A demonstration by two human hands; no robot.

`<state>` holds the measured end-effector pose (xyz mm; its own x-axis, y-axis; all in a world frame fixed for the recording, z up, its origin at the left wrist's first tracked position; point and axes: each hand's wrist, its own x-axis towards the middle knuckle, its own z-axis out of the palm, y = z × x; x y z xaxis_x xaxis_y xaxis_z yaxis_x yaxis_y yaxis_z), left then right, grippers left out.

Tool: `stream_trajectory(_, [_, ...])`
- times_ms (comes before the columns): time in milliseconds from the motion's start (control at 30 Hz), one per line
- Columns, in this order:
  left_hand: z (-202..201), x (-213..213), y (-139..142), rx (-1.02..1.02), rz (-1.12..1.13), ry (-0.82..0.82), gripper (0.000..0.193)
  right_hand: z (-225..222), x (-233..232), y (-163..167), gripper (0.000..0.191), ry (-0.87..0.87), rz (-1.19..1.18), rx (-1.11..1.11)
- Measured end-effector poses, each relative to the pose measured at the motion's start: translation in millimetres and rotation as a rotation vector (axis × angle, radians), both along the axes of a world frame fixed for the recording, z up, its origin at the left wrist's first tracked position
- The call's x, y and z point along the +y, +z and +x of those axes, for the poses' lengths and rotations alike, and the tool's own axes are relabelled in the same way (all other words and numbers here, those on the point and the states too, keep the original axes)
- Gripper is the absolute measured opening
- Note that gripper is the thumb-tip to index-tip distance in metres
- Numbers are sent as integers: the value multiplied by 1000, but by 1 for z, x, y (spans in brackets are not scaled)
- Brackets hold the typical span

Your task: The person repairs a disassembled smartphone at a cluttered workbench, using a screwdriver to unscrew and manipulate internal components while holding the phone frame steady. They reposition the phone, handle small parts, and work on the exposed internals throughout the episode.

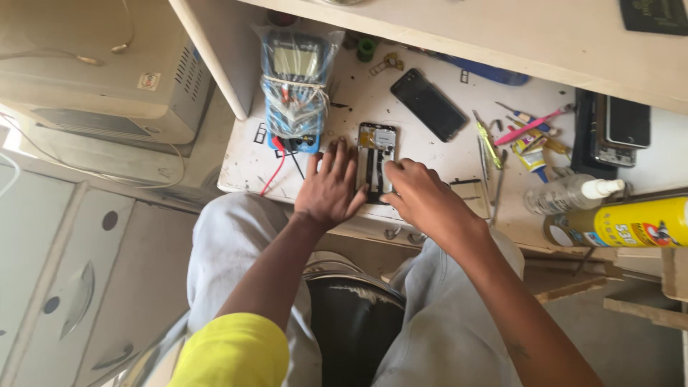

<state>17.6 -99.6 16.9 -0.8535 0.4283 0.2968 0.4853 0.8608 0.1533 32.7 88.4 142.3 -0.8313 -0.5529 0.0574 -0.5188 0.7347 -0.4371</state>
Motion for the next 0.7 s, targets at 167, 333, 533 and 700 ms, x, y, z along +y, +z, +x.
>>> stream_trajectory(167, [-2,0,-6,-11,-4,-1,77,2,-12,10,13,-188,31,-233])
stream_trajectory(333, [-2,-1,-14,8,5,0,77,6,-16,14,13,-250,28,-335])
stream_trajectory(533, [-1,-4,-15,-8,13,-19,82,1,-17,5,22,-218,125,-214])
stream_trajectory(700, [0,-8,-11,12,-38,-52,81,-4,-6,-6,16,-234,93,-214])
